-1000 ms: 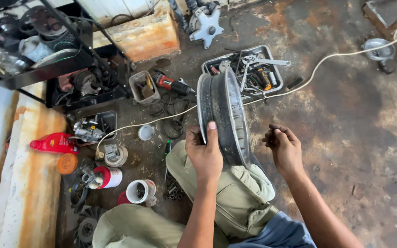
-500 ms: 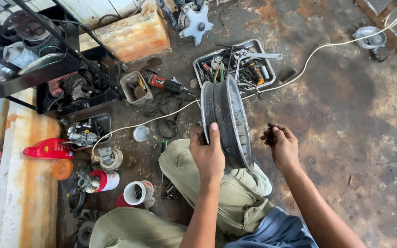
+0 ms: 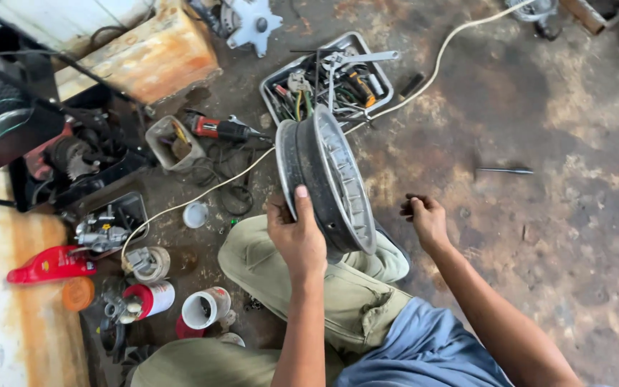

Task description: Repairing a motorcycle wheel rim by installing internal components and fasteners

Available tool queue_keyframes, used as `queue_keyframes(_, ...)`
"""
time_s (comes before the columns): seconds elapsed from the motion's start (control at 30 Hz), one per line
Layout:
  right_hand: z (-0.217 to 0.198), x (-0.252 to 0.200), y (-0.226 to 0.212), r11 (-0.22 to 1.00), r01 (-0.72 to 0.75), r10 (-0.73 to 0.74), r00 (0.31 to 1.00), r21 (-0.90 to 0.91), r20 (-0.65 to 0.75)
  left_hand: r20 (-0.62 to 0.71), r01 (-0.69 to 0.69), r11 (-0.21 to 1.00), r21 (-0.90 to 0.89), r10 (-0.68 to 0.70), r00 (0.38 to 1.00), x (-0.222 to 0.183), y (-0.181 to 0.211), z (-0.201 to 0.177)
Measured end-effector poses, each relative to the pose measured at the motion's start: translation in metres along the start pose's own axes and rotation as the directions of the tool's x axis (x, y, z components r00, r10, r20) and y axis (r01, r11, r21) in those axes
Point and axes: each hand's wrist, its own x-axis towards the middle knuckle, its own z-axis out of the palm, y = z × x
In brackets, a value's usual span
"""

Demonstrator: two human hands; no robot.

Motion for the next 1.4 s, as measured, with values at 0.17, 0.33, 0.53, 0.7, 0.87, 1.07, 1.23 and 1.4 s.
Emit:
queue_keyframes(0.17, -0.068, 0.073, 0.07, 0.936, 0.102, -0.174, 0.966, -0.337, -0.193, 0.073, 0.005, 1.0, 0.005, -0.005, 0.997, -0.001, 0.002, 0.008)
queue_keyframes(0.33, -0.086, 0.13, 0.068, 0.417, 0.348, -0.543, 0.836, -0.84, 0.077, 0.061, -0.033, 0.999, 0.025, 0.031, 0.998, -0.001, 0.008, 0.016)
queue_keyframes(0.53, -0.083, 0.209, 0.141, -0.181, 0.318, -0.234, 0.905, -0.931, 0.354, -0.018, 0.054, 0.998, -0.017, -0.055, 0.998, 0.002, 0.019, -0.007)
queue_keyframes(0.7, -0.044, 0.189, 0.107, -0.218, 0.514, -0.534, 0.649, -0.83, 0.542, -0.05, 0.047, 0.987, -0.154, -0.055, 0.997, 0.009, 0.017, -0.047)
queue_keyframes(0.87, 0.059, 0.007, -0.091, 0.359, 0.823, -0.665, 0.556, -0.44, 0.499, -0.19, 0.039, 0.983, -0.18, -0.073, 0.979, 0.006, 0.01, -0.097)
queue_keyframes(1.07, 0.074, -0.13, -0.24, 0.474, 0.869, -0.817, 0.372, 0.145, 0.441, -0.205, 0.152, 0.814, -0.561, -0.314, 0.927, -0.004, -0.005, -0.153)
queue_keyframes(1.23, 0.123, -0.19, -0.289, 0.487, 0.768, -0.799, 0.2, 0.416, 0.567, -0.201, 0.071, 0.644, -0.761, -0.339, 0.919, -0.012, -0.039, -0.191)
queue_keyframes(1.4, 0.176, -0.242, -0.307, 0.647, 0.487, -0.649, -0.051, 0.587, 0.759, -0.151, 0.054, 0.549, -0.834, -0.323, 0.934, -0.017, -0.066, -0.215)
